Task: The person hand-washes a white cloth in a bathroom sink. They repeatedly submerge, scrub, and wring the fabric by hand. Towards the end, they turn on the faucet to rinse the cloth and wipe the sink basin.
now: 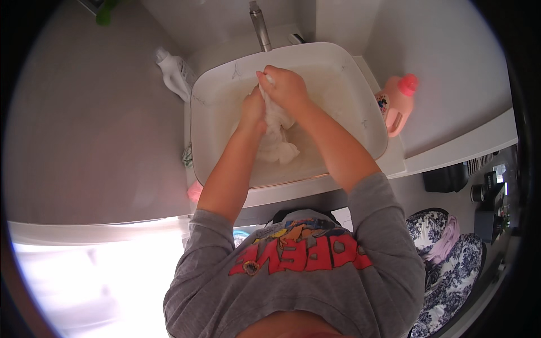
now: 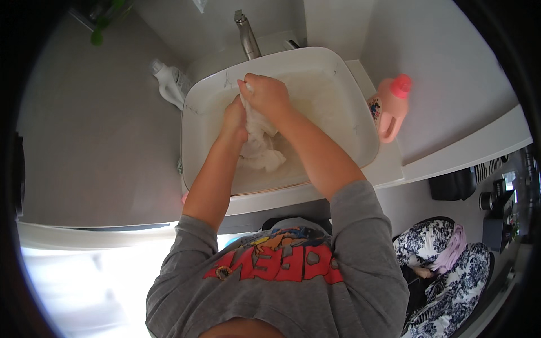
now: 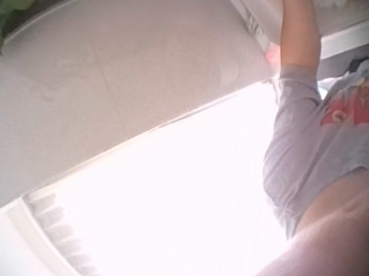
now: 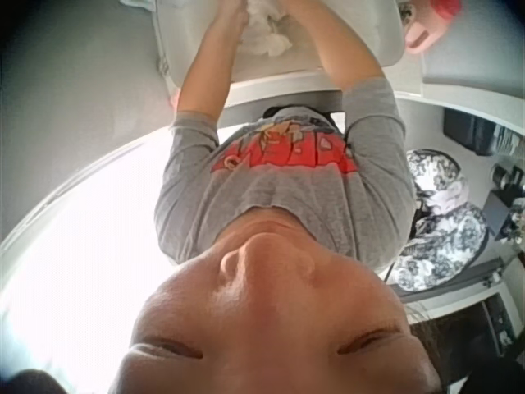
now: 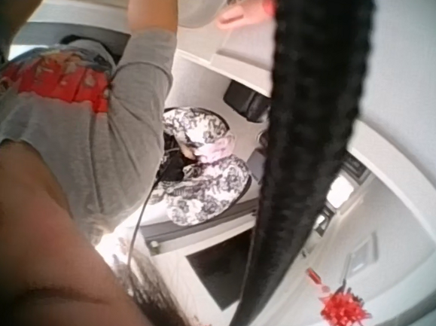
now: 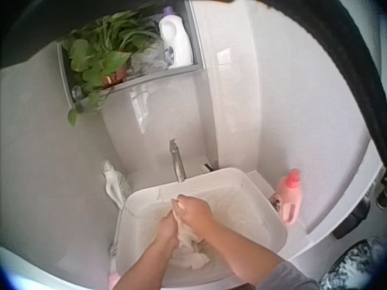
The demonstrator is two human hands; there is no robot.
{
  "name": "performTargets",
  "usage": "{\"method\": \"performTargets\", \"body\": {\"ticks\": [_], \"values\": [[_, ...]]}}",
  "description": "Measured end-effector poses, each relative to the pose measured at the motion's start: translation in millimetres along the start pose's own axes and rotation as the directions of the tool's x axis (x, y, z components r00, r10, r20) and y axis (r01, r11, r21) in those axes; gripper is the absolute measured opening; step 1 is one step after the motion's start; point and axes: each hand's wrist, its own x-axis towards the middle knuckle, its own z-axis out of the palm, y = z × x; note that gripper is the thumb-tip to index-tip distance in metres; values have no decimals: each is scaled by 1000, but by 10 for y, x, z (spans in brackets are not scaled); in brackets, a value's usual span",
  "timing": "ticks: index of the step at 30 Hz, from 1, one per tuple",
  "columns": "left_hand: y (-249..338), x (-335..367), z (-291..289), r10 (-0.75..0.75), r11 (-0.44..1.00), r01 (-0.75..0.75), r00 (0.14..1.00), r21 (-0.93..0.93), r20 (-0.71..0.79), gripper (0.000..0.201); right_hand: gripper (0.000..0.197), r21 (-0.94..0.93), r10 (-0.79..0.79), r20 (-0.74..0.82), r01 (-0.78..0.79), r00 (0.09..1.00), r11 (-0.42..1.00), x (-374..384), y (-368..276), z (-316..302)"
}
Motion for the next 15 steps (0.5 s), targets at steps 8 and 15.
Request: {"method": "performTargets", "body": {"ticks": [8,15], "values": [[-15,37,-131,60,992,-66,996,-104,-61,41,32,57,-2,108,-4,994,998,-105,-191,63],[-102,115,-107,50,982,-40,998,-184,46,34,34,-58,-19,168,29,986,998,-91,-105,47]]}}
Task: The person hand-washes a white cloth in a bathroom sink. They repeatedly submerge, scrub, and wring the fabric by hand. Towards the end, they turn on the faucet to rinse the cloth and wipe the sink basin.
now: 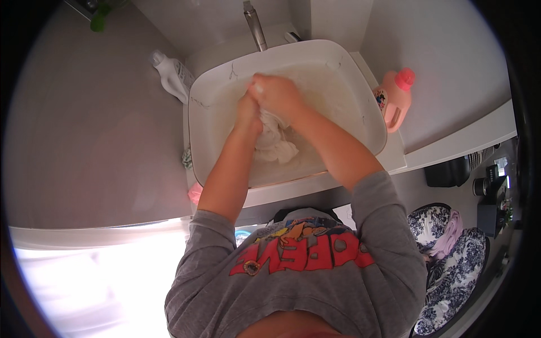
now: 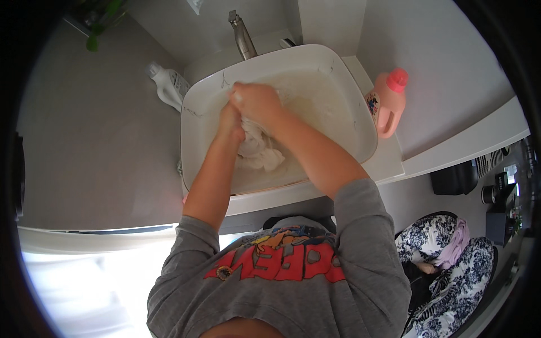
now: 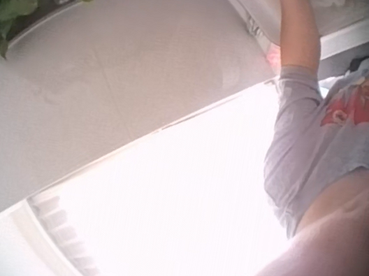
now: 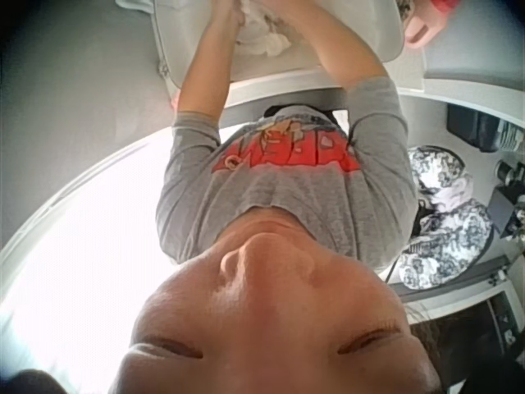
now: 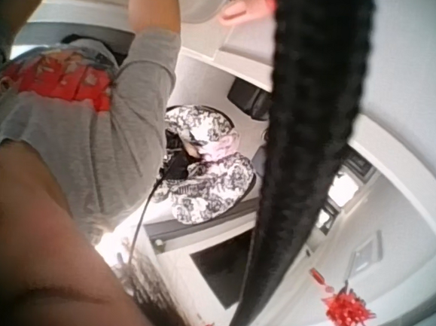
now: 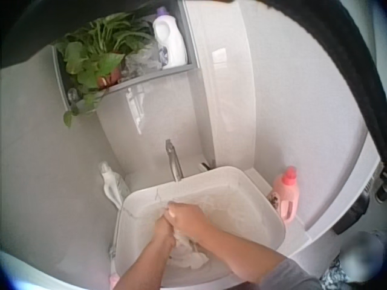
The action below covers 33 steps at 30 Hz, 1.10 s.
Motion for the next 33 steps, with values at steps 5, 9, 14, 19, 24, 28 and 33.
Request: {"method": "performTargets", "body": {"ticks": [5,9,14,19,24,28,33], "values": [[79,-50,11,-49,997,48,999,-52,-18,31,35,133,91,-4,-89,996,987,10,55,54],[127,-78,72,-63,996,63,998,-68,-10,33,49,176,347,48,-350,937,920,79,389,29],[307,-131,80,143,944,-76,972,-322,187,35,61,389,356,437,-530,826,753,194,920,-33],[328,-142,67,198,930,-122,961,-346,193,52,45,574,178,442,-429,879,697,125,687,-47],[392,-281,116,-147,969,219,883,-115,445,86,28,928,216,271,-314,938,198,142,532,-375],[308,-324,206,-175,983,176,844,47,506,82,24,920,175,281,-317,944,230,125,521,-445],[210,-193,153,147,971,-188,956,147,255,49,30,600,145,142,-202,979,774,155,557,-287]]}}
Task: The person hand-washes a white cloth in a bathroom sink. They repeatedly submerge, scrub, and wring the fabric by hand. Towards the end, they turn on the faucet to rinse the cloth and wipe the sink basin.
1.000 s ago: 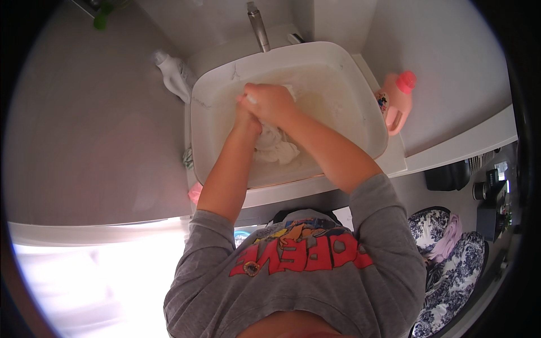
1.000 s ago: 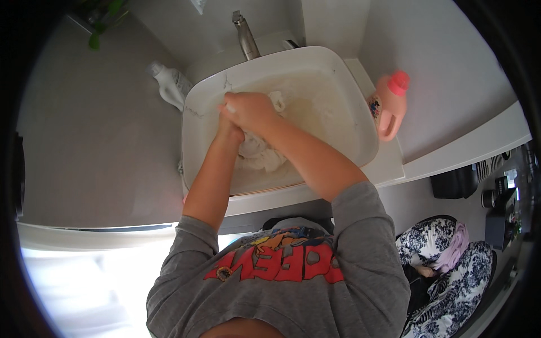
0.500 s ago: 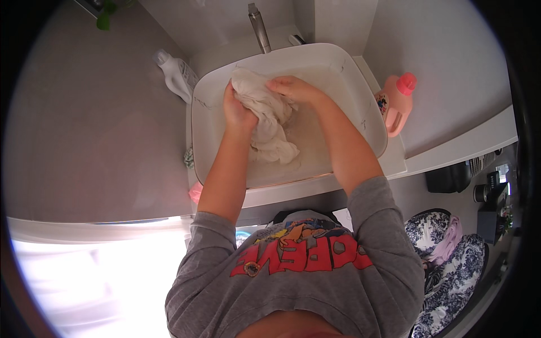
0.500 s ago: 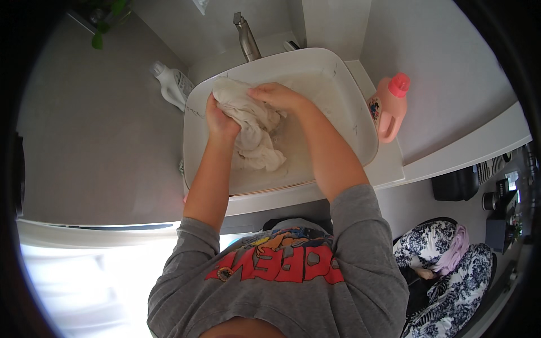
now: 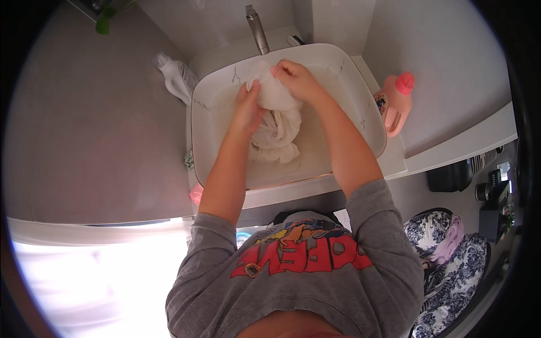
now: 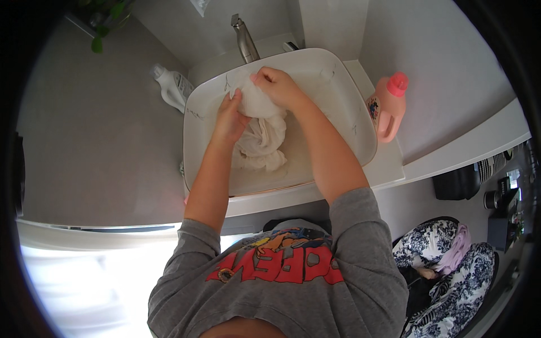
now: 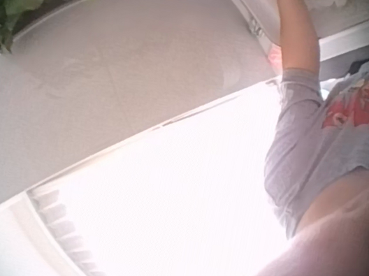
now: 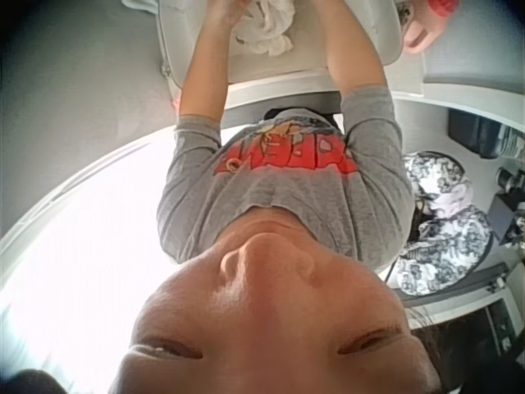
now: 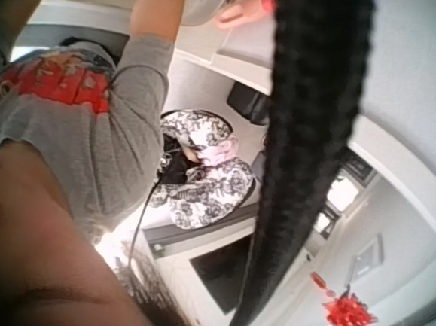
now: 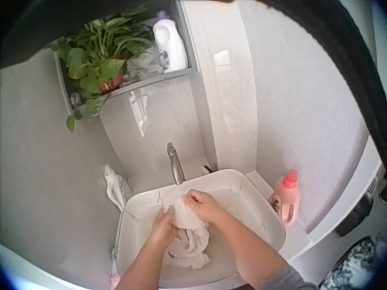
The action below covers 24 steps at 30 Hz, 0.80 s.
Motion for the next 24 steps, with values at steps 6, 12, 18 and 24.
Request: {"method": "performTargets", "body": {"ticks": [6,12,18,24], "values": [[-104,77,-182,-39,959,-4,989,-283,-146,37,42,-507,-257,56,249,965,825,-261,-325,477],[-131,53,-57,-154,930,104,981,-353,-118,33,44,-509,-227,-72,160,971,846,-229,-309,615],[-76,30,-57,-213,923,153,968,-353,-136,34,39,-651,-362,51,306,931,694,-278,-237,742],[73,63,-260,-195,906,128,972,-403,-131,37,40,-524,-149,53,155,987,838,-153,-212,573]]}}
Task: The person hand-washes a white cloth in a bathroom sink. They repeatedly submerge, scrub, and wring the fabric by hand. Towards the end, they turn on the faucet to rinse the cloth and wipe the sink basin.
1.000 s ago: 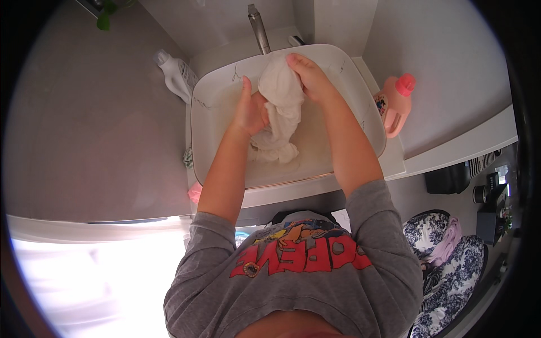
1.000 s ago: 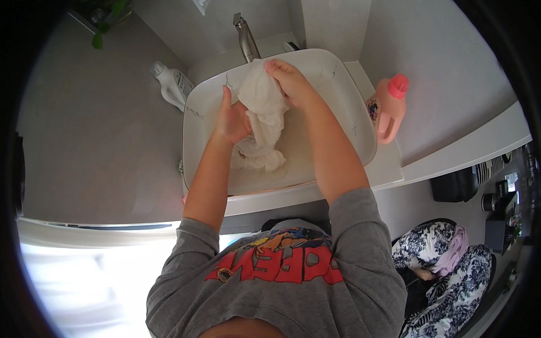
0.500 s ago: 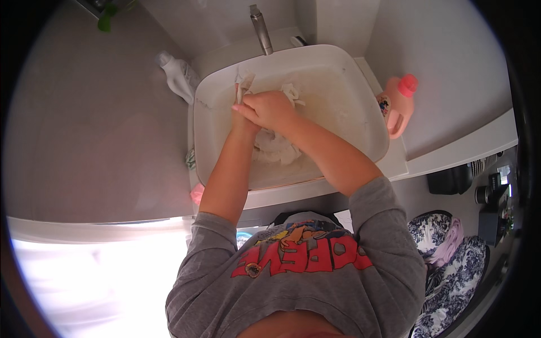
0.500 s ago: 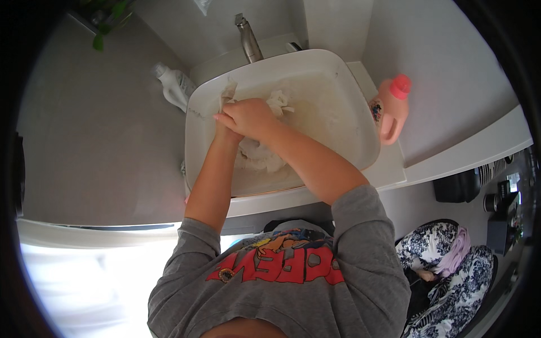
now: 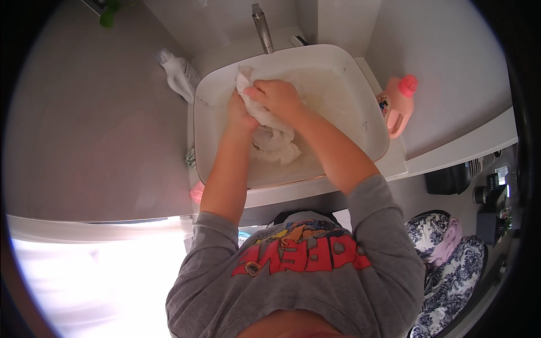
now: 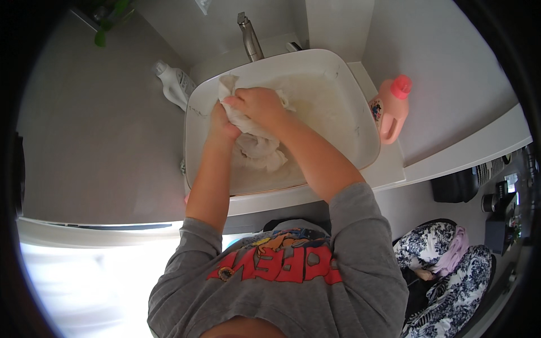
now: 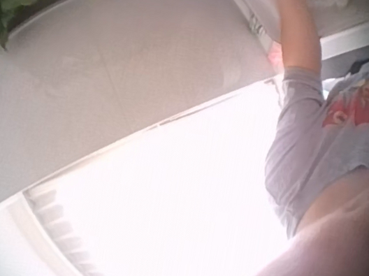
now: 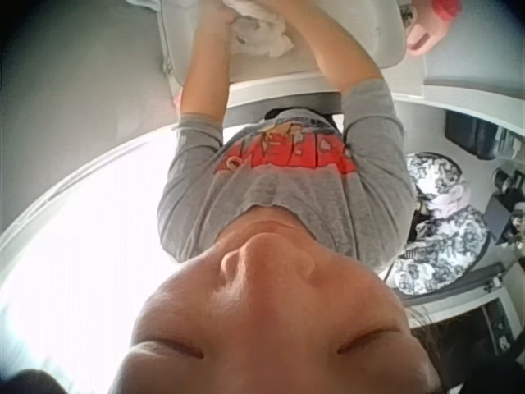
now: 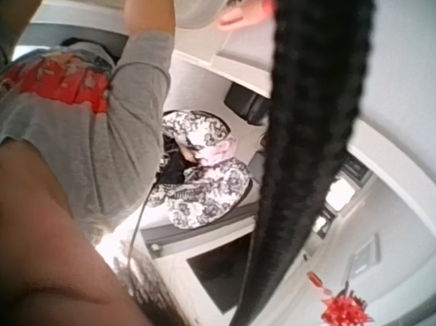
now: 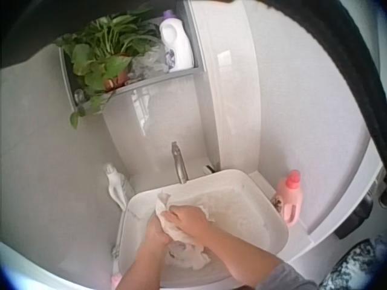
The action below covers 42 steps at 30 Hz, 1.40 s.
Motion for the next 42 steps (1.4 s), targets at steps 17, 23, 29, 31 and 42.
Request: {"method": "performTargets", "body": {"ticks": [17,23,29,31,42], "values": [[384,4,-92,362,932,-358,918,54,-161,48,15,680,20,108,-89,994,728,57,463,-403],[314,126,-218,515,755,-365,845,545,-147,43,7,914,114,261,-283,959,291,26,225,-496],[-29,88,-54,548,-243,-521,622,818,559,46,10,920,68,351,-357,934,159,20,283,-420],[-110,82,-50,390,-57,-546,758,836,522,46,13,911,95,347,-359,933,202,26,292,-406],[-152,59,12,360,840,-285,930,462,-80,34,42,-120,-178,-37,172,983,978,-113,-68,-19]]}}
